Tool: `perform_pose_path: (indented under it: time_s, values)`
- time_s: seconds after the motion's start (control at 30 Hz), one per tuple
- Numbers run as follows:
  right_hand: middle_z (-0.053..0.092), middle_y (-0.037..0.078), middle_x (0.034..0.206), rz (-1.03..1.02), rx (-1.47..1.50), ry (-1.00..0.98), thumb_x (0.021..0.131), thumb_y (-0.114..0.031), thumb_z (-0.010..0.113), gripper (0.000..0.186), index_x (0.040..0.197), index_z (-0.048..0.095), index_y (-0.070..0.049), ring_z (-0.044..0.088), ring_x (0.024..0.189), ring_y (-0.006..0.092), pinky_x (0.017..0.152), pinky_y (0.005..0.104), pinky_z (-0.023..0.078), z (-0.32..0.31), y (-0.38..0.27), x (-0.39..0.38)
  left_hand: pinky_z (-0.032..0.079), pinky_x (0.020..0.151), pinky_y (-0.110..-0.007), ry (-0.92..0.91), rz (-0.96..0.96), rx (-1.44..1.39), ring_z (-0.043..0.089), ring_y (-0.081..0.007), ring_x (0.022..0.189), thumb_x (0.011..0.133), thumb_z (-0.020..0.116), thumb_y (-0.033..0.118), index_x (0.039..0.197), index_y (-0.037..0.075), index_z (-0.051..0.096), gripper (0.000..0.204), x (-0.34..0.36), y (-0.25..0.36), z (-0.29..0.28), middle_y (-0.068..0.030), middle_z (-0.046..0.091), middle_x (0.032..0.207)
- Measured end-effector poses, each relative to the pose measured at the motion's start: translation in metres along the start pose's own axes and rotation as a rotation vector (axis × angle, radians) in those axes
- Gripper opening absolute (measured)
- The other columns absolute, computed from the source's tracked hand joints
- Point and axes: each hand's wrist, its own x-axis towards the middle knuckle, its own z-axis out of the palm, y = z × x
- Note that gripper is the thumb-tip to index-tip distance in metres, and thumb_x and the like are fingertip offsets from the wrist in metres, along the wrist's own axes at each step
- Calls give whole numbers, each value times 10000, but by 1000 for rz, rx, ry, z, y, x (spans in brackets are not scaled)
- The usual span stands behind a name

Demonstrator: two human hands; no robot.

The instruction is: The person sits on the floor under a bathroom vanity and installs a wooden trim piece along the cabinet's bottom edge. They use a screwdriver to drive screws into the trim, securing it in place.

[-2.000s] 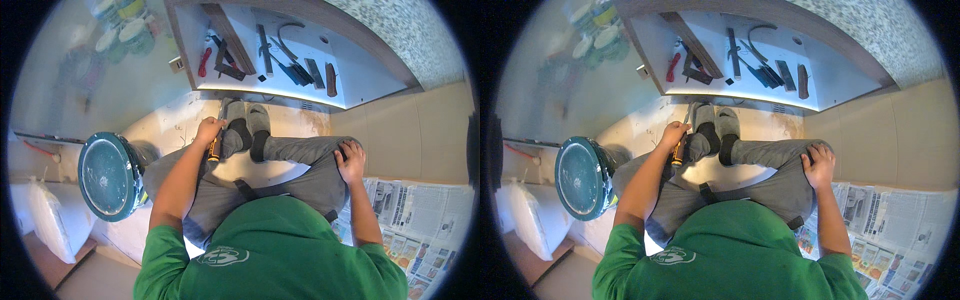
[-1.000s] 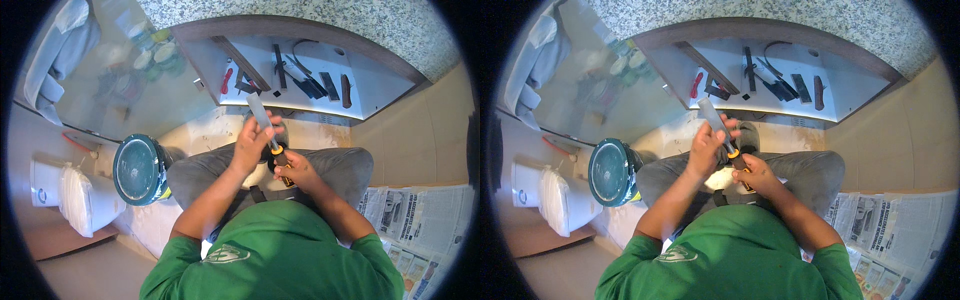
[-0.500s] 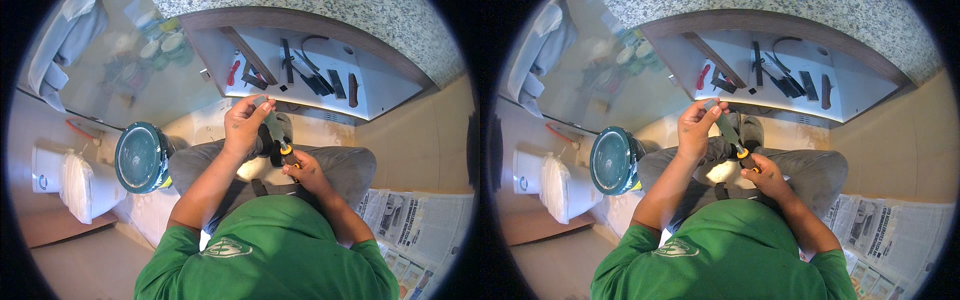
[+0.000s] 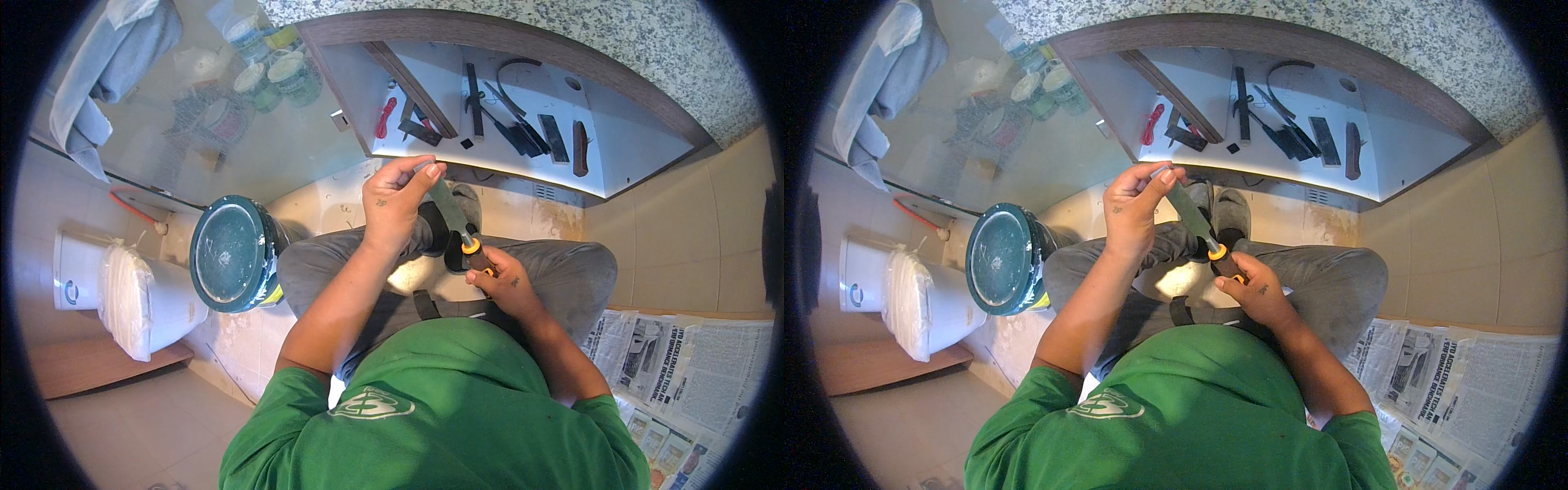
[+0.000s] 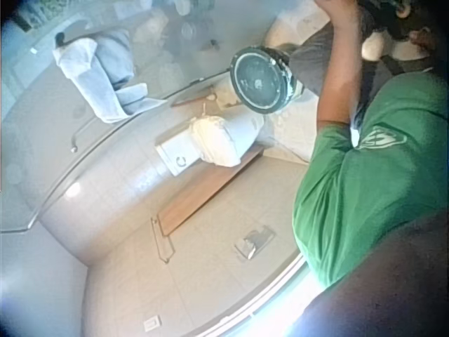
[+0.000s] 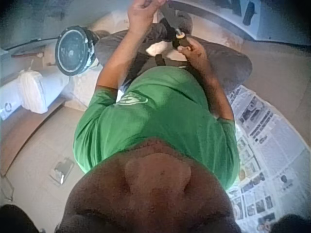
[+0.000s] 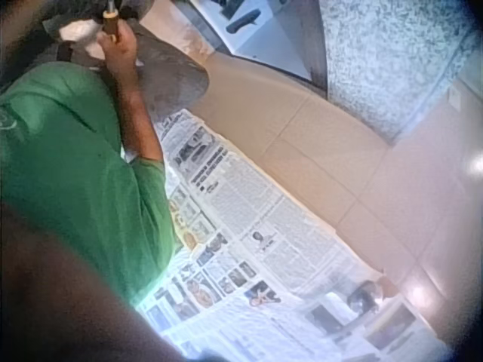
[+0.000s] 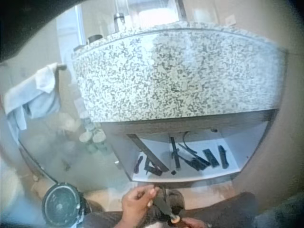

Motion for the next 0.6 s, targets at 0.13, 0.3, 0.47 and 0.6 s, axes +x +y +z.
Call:
perform_pose_path:
  time_s: [0.13, 0.3, 0.47, 0.6]
  values:
    - [527, -8, 887, 13, -24, 1, 919, -182, 724, 220, 1028, 624, -20, 488, 825, 97, 747, 275, 423, -1, 4, 1, 561, 896, -290, 7, -9, -37, 724, -166, 954, 969, 724, 80, 1106, -49, 712, 189, 0, 0, -2, -146, 762, 1027]
    - [542, -2, 897, -15, -39, 30, 918, -194, 726, 245, 1063, 644, -15, 499, 824, 100, 750, 271, 426, 1, 2, 0, 555, 861, -274, 55, 16, -39, 720, -152, 916, 968, 735, 105, 1079, -39, 721, 182, -1, -5, -5, -124, 762, 985]
    - [571, 9, 919, -25, -79, 34, 920, -192, 727, 287, 1130, 662, -8, 513, 829, 105, 749, 271, 428, 1, 4, -1, 539, 760, -257, 162, 30, 98, 694, -132, 803, 965, 752, 151, 1045, -31, 723, 201, -1, -14, -16, -91, 748, 887]
    - [590, 5, 875, 7, 22, 55, 931, -193, 717, 208, 1028, 647, -22, 530, 796, 88, 725, 260, 436, 2, 6, -2, 524, 682, -286, 296, -6, 14, 656, -140, 694, 1009, 699, 236, 921, -8, 700, 259, 5, -4, -11, -82, 716, 803]
